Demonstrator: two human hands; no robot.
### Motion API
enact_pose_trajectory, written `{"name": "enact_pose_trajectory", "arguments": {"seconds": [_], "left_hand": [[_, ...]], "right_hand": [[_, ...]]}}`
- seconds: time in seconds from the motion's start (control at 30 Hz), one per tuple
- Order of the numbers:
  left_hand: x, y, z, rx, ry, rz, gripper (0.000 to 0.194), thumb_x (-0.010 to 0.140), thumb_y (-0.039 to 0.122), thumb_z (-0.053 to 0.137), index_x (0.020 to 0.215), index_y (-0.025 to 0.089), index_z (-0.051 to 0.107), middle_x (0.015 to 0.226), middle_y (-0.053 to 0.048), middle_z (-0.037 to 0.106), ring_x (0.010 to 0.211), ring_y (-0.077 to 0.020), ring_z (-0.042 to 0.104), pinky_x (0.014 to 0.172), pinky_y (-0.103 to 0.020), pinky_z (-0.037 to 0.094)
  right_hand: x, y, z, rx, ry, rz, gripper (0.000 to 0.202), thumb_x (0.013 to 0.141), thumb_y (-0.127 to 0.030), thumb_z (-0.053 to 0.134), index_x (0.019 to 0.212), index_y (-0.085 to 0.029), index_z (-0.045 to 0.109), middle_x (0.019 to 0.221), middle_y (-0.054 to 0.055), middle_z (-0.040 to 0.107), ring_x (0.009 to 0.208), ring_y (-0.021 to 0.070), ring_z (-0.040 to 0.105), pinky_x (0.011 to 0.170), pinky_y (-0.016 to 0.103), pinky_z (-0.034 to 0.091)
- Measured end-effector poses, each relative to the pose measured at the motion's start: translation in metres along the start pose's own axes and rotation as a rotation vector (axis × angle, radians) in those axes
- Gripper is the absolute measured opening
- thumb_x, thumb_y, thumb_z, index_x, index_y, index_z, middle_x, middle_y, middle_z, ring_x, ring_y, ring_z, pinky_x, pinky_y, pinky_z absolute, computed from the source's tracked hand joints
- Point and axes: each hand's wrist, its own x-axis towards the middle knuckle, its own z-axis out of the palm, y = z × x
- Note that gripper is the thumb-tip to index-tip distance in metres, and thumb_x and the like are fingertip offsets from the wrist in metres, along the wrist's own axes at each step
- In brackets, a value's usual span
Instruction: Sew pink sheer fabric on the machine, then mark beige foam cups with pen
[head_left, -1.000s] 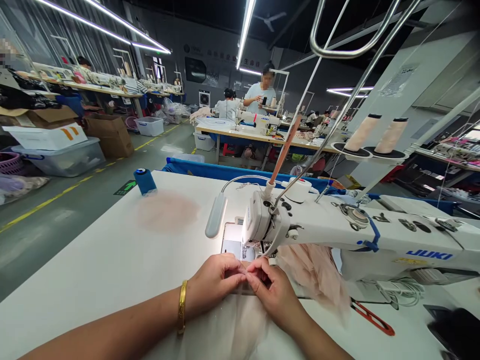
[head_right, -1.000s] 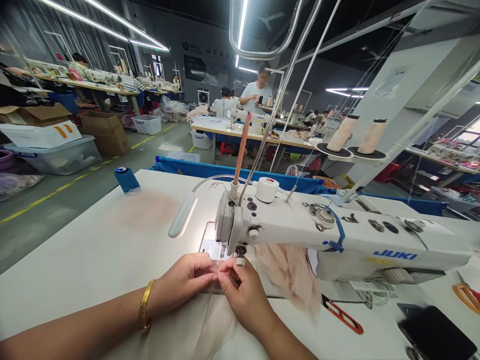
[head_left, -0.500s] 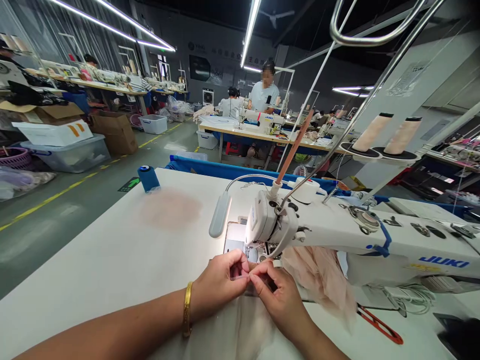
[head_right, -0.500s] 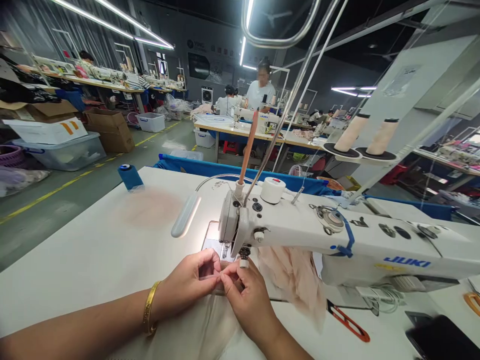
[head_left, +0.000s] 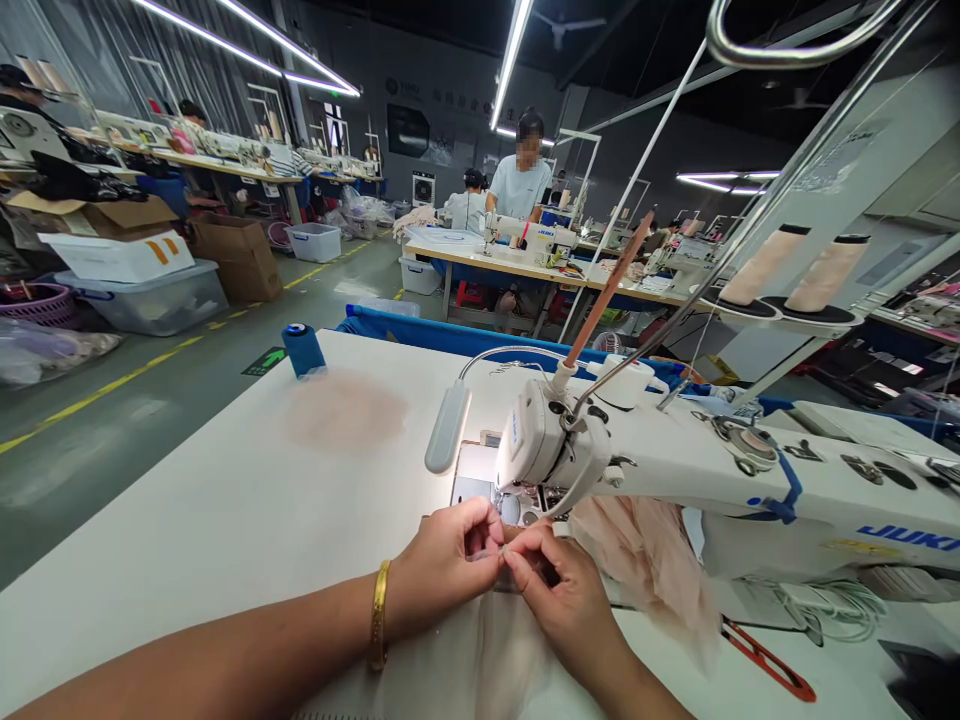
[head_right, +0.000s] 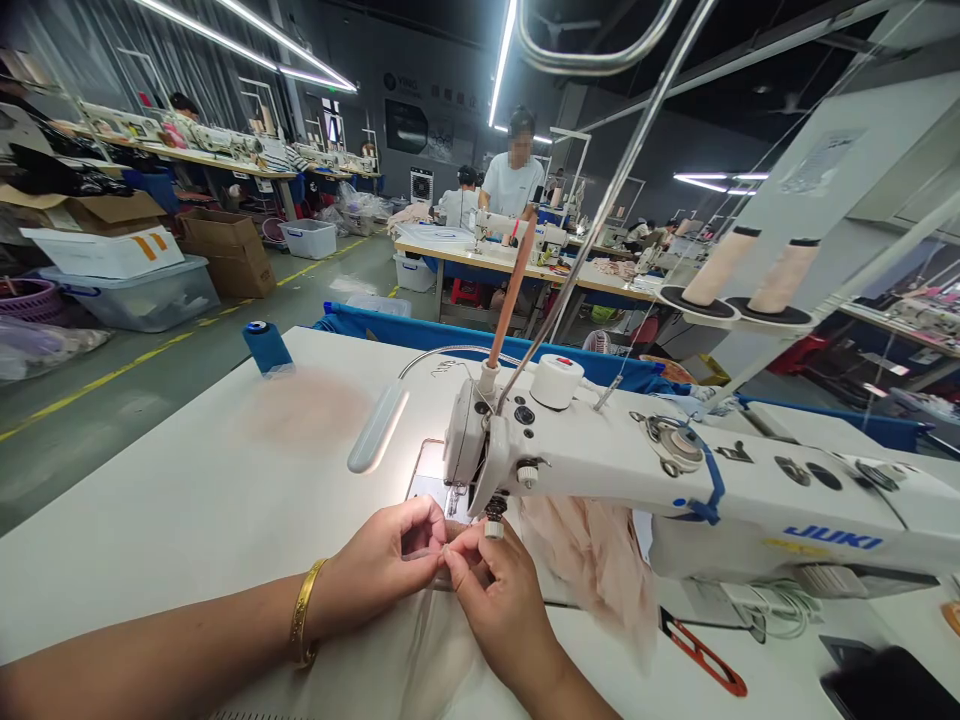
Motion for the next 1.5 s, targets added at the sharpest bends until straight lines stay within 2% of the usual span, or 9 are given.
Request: {"name": "enact_pose_trajectory", "arguments": {"seconds": [0.2, 0.33, 0.57, 0.73, 0.9, 1.1, 1.27, 1.37, 1.5], "left_hand": [[-0.001, 0.003, -0.002, -0.024, -0.053, -0.022, 0.017, 0.075, 0.035, 0.065, 0.074, 0.021, 0.057, 0.072, 0.003, 0.055, 0.069, -0.0152, 0.045, 0.062, -0.028, 0.036], [-0.001, 0.003, -0.003, 0.006, -0.018, 0.023, 0.015, 0.074, 0.033, 0.063, 0.070, 0.021, 0.054, 0.073, 0.002, 0.054, 0.069, -0.0154, 0.046, 0.063, -0.028, 0.037], [0.000, -0.005, -0.001, -0.069, -0.042, 0.018, 0.015, 0.073, 0.031, 0.066, 0.075, 0.022, 0.053, 0.074, 0.000, 0.061, 0.071, -0.0172, 0.052, 0.063, -0.029, 0.042], [-0.002, -0.004, -0.001, -0.064, -0.042, 0.009, 0.015, 0.075, 0.031, 0.066, 0.085, 0.020, 0.062, 0.078, 0.001, 0.060, 0.072, -0.0167, 0.052, 0.065, -0.029, 0.044], [-0.001, -0.005, -0.002, -0.043, -0.049, 0.033, 0.015, 0.078, 0.034, 0.067, 0.079, 0.020, 0.062, 0.080, -0.001, 0.062, 0.076, -0.0179, 0.055, 0.067, -0.029, 0.046], [0.002, -0.010, -0.006, 0.260, 0.027, 0.188, 0.023, 0.086, 0.038, 0.062, 0.071, 0.020, 0.063, 0.082, -0.003, 0.064, 0.085, -0.0218, 0.058, 0.081, -0.037, 0.043], [0.003, -0.009, -0.004, 0.554, 0.000, 0.094, 0.028, 0.092, 0.034, 0.056, 0.069, 0.019, 0.060, 0.086, -0.004, 0.065, 0.092, -0.0248, 0.057, 0.088, -0.044, 0.039], [0.003, -0.010, -0.003, 0.688, 0.043, 0.105, 0.020, 0.090, 0.027, 0.058, 0.071, 0.019, 0.059, 0.086, -0.005, 0.064, 0.091, -0.0255, 0.056, 0.085, -0.044, 0.040], [0.003, -0.018, -0.002, 0.815, 0.187, 0.333, 0.006, 0.083, 0.017, 0.065, 0.083, 0.019, 0.059, 0.093, -0.005, 0.064, 0.087, -0.0239, 0.054, 0.078, -0.039, 0.040]], "right_hand": [[0.000, 0.000, 0.001, -0.004, 0.010, 0.001, 0.018, 0.101, -0.030, 0.062, 0.085, -0.025, 0.069, 0.084, -0.001, 0.072, 0.072, 0.0158, 0.061, 0.067, 0.026, 0.047], [0.000, 0.000, 0.001, -0.005, 0.017, -0.007, 0.019, 0.101, -0.028, 0.061, 0.084, -0.025, 0.068, 0.082, -0.002, 0.070, 0.070, 0.0147, 0.060, 0.064, 0.024, 0.047], [0.001, -0.001, 0.002, -0.011, 0.022, -0.034, 0.018, 0.099, -0.026, 0.059, 0.082, -0.025, 0.065, 0.081, -0.002, 0.068, 0.069, 0.0137, 0.060, 0.061, 0.023, 0.045], [0.001, -0.001, 0.002, -0.041, 0.026, -0.047, 0.018, 0.099, -0.026, 0.059, 0.083, -0.025, 0.066, 0.081, -0.002, 0.068, 0.070, 0.0145, 0.061, 0.063, 0.024, 0.044], [0.000, 0.000, 0.002, -0.061, 0.021, -0.013, 0.019, 0.098, -0.028, 0.058, 0.081, -0.024, 0.065, 0.079, -0.002, 0.067, 0.068, 0.0148, 0.060, 0.061, 0.025, 0.043], [0.002, 0.003, 0.004, -0.116, 0.009, 0.067, 0.022, 0.098, -0.036, 0.055, 0.081, -0.025, 0.063, 0.082, 0.001, 0.069, 0.075, 0.0199, 0.063, 0.064, 0.029, 0.044], [0.010, 0.003, 0.011, -0.195, -0.043, 0.184, 0.023, 0.096, -0.039, 0.053, 0.080, -0.025, 0.062, 0.082, 0.003, 0.068, 0.083, 0.0248, 0.063, 0.069, 0.032, 0.044], [0.015, 0.005, 0.016, -0.270, -0.050, 0.195, 0.025, 0.096, -0.038, 0.051, 0.076, -0.025, 0.058, 0.079, 0.003, 0.065, 0.083, 0.0255, 0.061, 0.071, 0.033, 0.043], [0.019, 0.009, 0.019, -0.405, -0.032, 0.160, 0.020, 0.093, -0.031, 0.052, 0.074, -0.024, 0.056, 0.073, 0.002, 0.062, 0.078, 0.0250, 0.060, 0.069, 0.033, 0.042]]}}
